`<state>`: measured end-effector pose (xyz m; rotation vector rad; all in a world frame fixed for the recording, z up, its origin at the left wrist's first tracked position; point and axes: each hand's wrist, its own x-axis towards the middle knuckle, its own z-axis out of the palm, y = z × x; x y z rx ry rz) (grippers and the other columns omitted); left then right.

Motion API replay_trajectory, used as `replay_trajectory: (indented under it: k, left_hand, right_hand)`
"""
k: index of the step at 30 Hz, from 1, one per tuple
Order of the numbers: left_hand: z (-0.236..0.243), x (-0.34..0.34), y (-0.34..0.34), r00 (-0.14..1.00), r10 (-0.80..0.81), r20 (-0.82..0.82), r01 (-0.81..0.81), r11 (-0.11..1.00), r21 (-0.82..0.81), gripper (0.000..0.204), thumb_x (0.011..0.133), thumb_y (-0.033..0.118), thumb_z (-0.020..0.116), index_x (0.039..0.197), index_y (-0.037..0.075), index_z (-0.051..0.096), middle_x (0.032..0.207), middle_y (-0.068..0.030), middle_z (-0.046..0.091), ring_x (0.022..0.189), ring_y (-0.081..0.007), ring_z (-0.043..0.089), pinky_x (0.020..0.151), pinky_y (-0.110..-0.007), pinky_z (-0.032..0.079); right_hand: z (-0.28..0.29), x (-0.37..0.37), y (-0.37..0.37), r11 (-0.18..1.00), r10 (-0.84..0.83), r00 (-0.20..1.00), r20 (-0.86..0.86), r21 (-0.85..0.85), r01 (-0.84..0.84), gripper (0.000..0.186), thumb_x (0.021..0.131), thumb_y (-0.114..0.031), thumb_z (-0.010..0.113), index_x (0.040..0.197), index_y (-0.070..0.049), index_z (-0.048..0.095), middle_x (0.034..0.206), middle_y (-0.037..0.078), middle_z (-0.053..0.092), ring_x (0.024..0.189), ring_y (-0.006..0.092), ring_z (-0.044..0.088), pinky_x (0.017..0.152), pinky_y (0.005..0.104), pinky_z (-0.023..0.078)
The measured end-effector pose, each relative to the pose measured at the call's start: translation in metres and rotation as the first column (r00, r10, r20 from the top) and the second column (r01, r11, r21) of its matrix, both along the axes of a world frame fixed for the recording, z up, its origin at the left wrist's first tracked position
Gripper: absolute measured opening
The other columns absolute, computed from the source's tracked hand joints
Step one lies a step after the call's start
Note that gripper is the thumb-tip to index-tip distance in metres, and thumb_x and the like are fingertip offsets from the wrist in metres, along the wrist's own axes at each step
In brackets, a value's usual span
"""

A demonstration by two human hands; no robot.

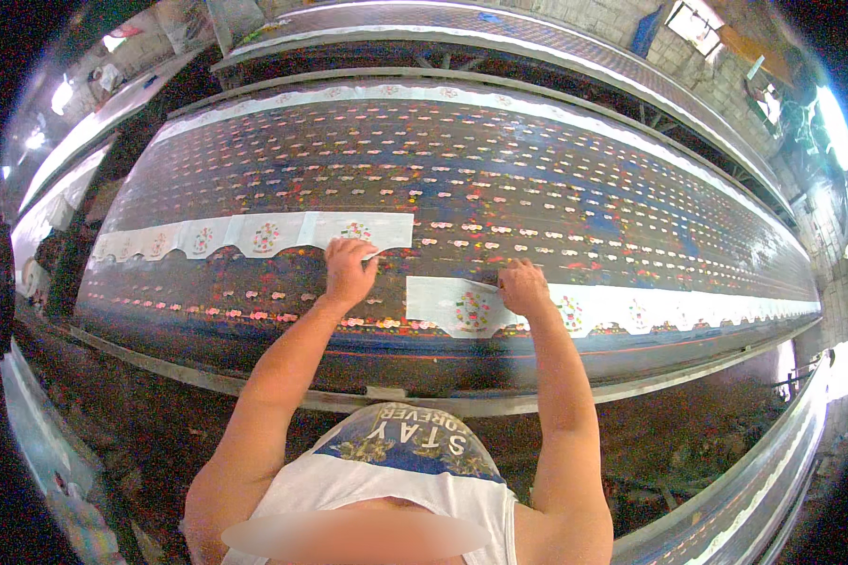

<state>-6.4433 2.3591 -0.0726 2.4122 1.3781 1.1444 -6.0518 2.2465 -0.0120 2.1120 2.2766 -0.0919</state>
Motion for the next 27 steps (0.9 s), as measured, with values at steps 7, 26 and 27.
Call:
replay_trajectory:
  k: [7,26,27]
  left_hand:
    - [0.007,0.090,-0.045,0.975,-0.216,-0.050,0.201,0.958,-0.206,0.032,0.090,0.016,0.081,0.120,0.010,0.078,0.123,-0.0115,0.074,0.126,-0.0349,0.065,0.114,-0.054,0.045]
    - [0.006,0.083,-0.011,0.957,0.168,0.237,-0.040,0.884,-0.466,0.021,0.092,0.021,0.085,0.093,0.001,0.078,0.088,-0.0161,0.079,0.083,-0.0285,0.076,0.081,-0.042,0.058]
    - [0.006,0.088,-0.006,0.944,0.197,0.266,-0.058,0.889,-0.453,0.023,0.091,0.022,0.085,0.091,0.000,0.077,0.086,-0.0168,0.078,0.082,-0.0319,0.075,0.080,-0.043,0.057]
  right_hand:
    - [-0.011,0.022,-0.011,0.994,0.089,0.985,-0.149,0.074,-0.079,0.016,0.091,-0.015,0.071,0.103,-0.012,0.080,0.114,0.017,0.079,0.120,0.0387,0.072,0.102,0.0558,0.058]
    - [-0.015,0.074,0.003,0.999,0.003,0.378,-0.926,0.019,0.037,0.016,0.095,-0.009,0.079,0.106,0.002,0.076,0.083,0.007,0.072,0.079,0.0139,0.063,0.074,0.0356,0.053]
    - [-0.014,0.070,0.009,0.994,-0.013,0.438,-0.899,0.036,0.102,0.016,0.096,-0.009,0.078,0.105,0.004,0.075,0.081,0.007,0.072,0.077,0.0135,0.063,0.071,0.0359,0.052]
